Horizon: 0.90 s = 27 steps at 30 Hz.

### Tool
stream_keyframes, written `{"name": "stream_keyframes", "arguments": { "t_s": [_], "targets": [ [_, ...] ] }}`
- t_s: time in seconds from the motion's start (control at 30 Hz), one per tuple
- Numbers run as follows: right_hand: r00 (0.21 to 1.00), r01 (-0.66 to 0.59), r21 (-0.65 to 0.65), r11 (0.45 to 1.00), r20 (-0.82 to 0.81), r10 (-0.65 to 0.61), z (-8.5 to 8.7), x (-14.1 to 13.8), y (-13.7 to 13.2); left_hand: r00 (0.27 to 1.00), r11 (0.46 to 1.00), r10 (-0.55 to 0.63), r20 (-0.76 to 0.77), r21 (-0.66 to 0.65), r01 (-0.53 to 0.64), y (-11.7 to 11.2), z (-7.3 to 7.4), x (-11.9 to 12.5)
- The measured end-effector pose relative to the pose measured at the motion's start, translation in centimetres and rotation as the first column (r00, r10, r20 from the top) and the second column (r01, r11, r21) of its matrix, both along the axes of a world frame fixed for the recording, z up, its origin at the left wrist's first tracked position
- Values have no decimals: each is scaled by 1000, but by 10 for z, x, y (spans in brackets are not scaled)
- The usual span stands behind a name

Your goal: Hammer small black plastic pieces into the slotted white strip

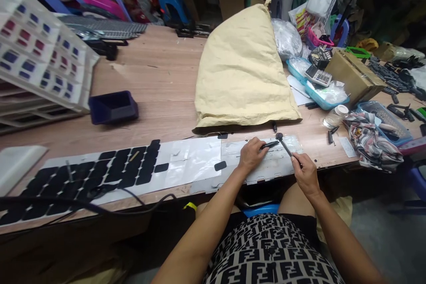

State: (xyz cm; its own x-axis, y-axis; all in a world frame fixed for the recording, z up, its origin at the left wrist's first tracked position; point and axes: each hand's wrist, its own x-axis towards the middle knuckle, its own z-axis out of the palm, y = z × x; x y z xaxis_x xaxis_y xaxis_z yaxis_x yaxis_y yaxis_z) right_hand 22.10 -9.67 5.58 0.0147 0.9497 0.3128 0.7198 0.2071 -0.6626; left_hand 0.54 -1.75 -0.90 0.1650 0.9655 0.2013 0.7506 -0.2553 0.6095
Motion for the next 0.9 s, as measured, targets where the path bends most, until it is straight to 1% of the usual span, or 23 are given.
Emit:
{"name": "stream_keyframes", "arguments": {
  "t_s": [0.07, 0.13, 0.23, 0.3, 0.37, 0.47, 0.57, 0.63, 0.7, 0.77, 0.83, 0.9],
  "targets": [
    [1000, -6, 19, 1000, 18, 6, -3, -4, -2, 1000, 1000, -1, 0, 10, 1, 0, -1, 0],
    [998, -6, 24, 1000, 55, 4, -10, -4, -1, 1000, 1000, -2, 6, 10, 2, 1, -1, 0],
    [993, -4, -5, 1000, 115, 4, -20, -1, 3, 1000, 1000, -2, 19, -2, 2, 2, 0, 1],
    [992, 1, -18, 1000, 122, 2, -20, 0, 4, 1000, 1000, 1, 21, -11, 0, 2, 0, 1],
    [994, -8, -9, 1000, 106, 9, -17, -3, 4, 1000, 1000, 2, 22, -14, -2, 2, 0, 1],
    [995, -51, -5, 999, 86, 51, -13, -10, 3, 999, 1000, 3, 33, -12, -3, 2, 0, 1],
    [991, -94, -35, 995, 94, 97, -16, -14, 3, 999, 1000, 17, 30, -17, -16, 2, 1, 1],
    [989, -102, -29, 994, 108, 104, -20, -9, 6, 1000, 1000, 18, 25, -20, -17, 2, 3, 1],
    [988, -65, 17, 998, 140, 62, -23, 4, 14, 1000, 1000, 9, 27, -19, -8, 2, 3, 1],
    [976, 18, 85, 996, 216, -36, -26, 23, 26, 1000, 1000, 9, 30, -14, -8, 2, 3, 1],
    [924, 117, 160, 980, 343, -167, -29, 44, 38, 999, 1000, 15, 36, -13, -14, 2, 2, 1],
    [848, 197, 194, 961, 457, -266, -34, 64, 47, 999, 1000, 16, 49, -14, -16, 2, 1, 1]
  ]
}}
